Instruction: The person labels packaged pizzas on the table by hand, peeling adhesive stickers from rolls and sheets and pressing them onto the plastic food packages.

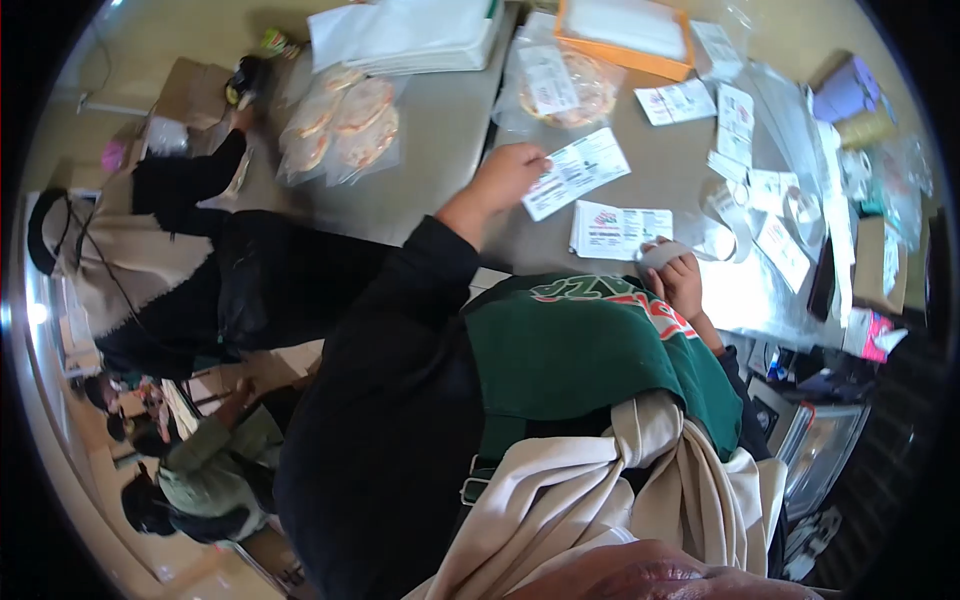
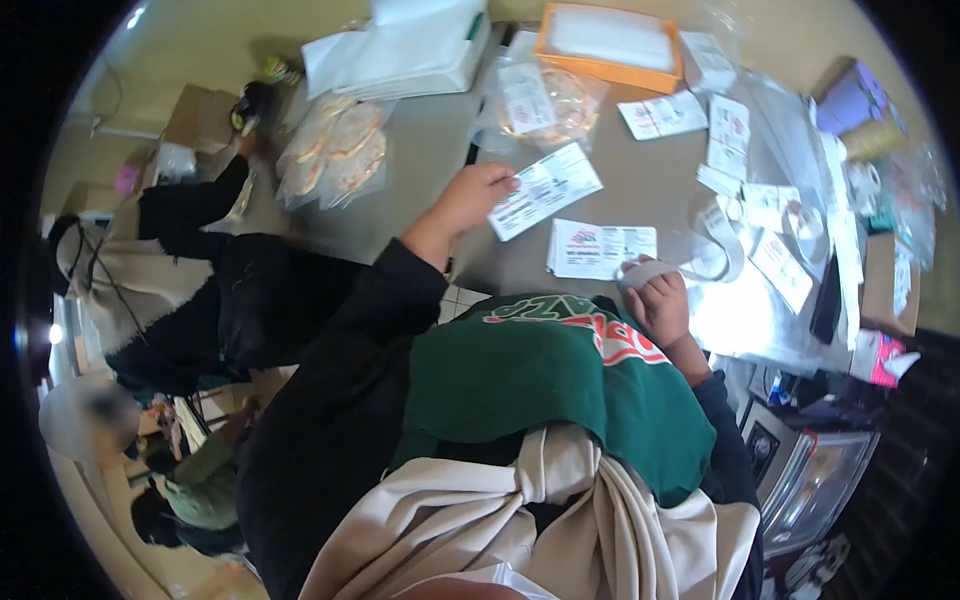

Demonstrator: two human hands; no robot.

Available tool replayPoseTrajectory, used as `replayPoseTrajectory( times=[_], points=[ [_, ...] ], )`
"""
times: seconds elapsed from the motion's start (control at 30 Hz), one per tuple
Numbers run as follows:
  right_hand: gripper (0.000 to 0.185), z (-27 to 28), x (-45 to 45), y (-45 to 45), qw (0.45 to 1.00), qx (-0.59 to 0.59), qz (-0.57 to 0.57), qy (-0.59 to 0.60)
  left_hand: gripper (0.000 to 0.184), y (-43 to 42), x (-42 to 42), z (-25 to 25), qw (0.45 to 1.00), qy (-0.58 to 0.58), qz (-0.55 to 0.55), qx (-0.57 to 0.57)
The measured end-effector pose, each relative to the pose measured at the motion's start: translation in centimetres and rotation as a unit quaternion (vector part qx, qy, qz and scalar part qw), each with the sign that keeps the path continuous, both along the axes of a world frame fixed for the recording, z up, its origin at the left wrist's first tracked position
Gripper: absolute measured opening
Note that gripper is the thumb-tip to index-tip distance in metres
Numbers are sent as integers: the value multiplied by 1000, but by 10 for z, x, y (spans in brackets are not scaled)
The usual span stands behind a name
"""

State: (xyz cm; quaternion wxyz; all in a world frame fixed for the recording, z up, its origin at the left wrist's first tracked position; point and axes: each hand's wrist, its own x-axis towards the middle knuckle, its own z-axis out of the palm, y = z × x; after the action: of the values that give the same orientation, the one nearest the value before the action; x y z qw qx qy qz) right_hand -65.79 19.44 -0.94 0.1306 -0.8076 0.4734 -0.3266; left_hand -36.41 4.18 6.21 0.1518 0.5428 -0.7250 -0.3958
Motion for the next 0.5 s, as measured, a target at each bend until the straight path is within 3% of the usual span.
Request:
replayPoseTrajectory(
  times=[0.03, 0.1, 0.17, 0.3, 0.4, 0.5],
  points=[
    [22, 0, 0, 0, 1000, 2, 0, 2, 18, -7, 29, 1, 1000, 7, -2, 20],
    [22, -3, 1, 1, 1000, 10, -4, 16, 19, -15, 125, -11, 966, 112, 202, 117],
    [23, -3, 2, -1, 1000, 15, -2, 22, 16, -11, 196, -8, 967, 15, 252, 48],
    [23, -5, 6, -4, 999, 30, -14, 30, 11, 8, 275, -17, 813, 122, 563, 91],
    [22, -1, 10, -4, 998, 40, -26, 43, 11, 12, 302, -36, 716, 231, 628, 198],
    [21, -1, 11, -3, 998, 31, -22, 56, 14, 6, 309, -48, 716, 273, 598, 235]
  ],
)
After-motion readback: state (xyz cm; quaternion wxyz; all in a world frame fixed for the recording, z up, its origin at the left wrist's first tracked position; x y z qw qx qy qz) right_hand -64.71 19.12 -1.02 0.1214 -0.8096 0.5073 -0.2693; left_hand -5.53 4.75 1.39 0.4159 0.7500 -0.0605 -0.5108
